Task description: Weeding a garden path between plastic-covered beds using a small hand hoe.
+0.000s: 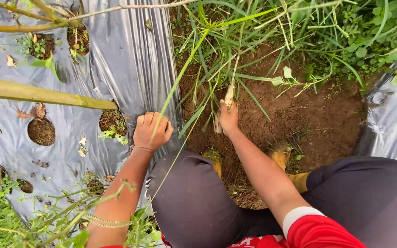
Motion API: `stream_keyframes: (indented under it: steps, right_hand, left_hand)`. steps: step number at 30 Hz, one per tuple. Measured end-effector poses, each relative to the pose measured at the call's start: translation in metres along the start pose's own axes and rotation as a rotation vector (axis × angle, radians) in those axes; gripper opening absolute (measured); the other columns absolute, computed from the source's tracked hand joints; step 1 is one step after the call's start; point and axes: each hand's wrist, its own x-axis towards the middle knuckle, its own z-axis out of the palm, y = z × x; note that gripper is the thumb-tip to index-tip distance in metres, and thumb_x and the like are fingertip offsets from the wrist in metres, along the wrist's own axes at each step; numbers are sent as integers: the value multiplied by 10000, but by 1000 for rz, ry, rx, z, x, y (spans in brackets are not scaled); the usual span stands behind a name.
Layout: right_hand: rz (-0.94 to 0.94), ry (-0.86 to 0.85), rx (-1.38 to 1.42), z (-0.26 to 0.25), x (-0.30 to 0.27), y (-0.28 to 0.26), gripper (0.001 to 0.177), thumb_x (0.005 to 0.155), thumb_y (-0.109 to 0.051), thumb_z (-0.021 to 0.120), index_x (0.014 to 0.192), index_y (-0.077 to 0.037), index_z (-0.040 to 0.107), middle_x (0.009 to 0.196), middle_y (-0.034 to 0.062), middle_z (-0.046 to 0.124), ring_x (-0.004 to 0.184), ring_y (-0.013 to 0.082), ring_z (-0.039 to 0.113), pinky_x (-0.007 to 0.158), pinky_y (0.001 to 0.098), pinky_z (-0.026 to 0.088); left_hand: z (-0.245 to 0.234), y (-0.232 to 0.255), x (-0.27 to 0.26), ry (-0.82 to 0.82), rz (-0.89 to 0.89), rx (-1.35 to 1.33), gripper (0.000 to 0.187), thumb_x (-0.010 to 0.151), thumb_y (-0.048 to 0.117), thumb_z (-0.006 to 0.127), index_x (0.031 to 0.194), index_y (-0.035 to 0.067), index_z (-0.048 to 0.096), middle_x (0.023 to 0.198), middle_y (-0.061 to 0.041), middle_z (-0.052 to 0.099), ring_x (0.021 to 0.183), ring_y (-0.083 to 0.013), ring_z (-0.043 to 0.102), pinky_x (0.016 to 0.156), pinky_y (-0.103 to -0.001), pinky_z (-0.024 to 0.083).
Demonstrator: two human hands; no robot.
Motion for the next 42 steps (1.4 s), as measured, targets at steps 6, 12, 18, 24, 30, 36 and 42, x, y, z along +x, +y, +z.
stream_keyframes:
  steps: [6, 12, 18, 24, 30, 36, 42]
  right_hand:
    - [58, -50, 101, 32, 32, 25, 172, 1068, -227, 474, 1146, -74, 478, 487, 53, 394, 338, 168, 426, 307, 316, 456]
    - [-31, -99, -207, 12, -15, -48, 185, 1102, -224, 464, 1214, -86, 515, 526, 14, 552, 371, 113, 548, 288, 256, 478]
    - [-238, -121, -188, 26, 9, -19, 201, 1084, -207, 422, 955, -73, 498, 438, 75, 528, 308, 169, 534, 289, 286, 441]
    - [-110, 42, -540, -19, 29, 24, 648, 1060, -391, 535, 1454, 107, 407, 1059, 298, 693, 840, 317, 744, 694, 496, 653]
    - [-57, 36, -357, 30, 20, -26, 181, 1046, -214, 428, 1125, -87, 530, 564, 27, 581, 372, 185, 594, 370, 317, 497]
    - [-111, 36, -657, -59, -39, 69, 330, 976, -379, 631, 1015, -58, 569, 800, 242, 620, 734, 414, 627, 670, 549, 458]
    - [-244, 202, -467, 10, -34, -52, 303, 1044, -197, 552, 1114, 98, 558, 948, 306, 639, 833, 364, 621, 787, 521, 474]
  left_hand:
    - [1, -1, 4, 19, 10, 3, 230, 813, 243, 649, 672, 155, 490, 734, -65, 425, 722, -282, 524, 668, -386, 380]
    - [4, -4, 1, 16, 12, 13, 210, 815, 265, 645, 684, 162, 517, 728, -39, 442, 748, -244, 548, 694, -363, 376]
    - [-2, -6, 12, 12, 11, 31, 214, 842, 249, 612, 687, 162, 493, 737, -41, 411, 735, -241, 514, 696, -358, 372]
    - [-2, -6, 11, 16, 15, 32, 186, 809, 230, 625, 692, 170, 493, 728, -20, 414, 745, -223, 514, 704, -355, 366]
    - [3, -8, 9, 12, 32, 30, 218, 843, 267, 609, 694, 163, 488, 752, -55, 418, 711, -262, 496, 656, -386, 382]
    - [5, -8, 7, 50, 18, -18, 234, 857, 259, 584, 670, 155, 490, 727, -66, 422, 691, -283, 514, 623, -390, 379]
    - [-2, -1, 11, 21, 15, -26, 215, 835, 237, 604, 668, 155, 497, 721, -52, 444, 710, -279, 536, 651, -388, 396]
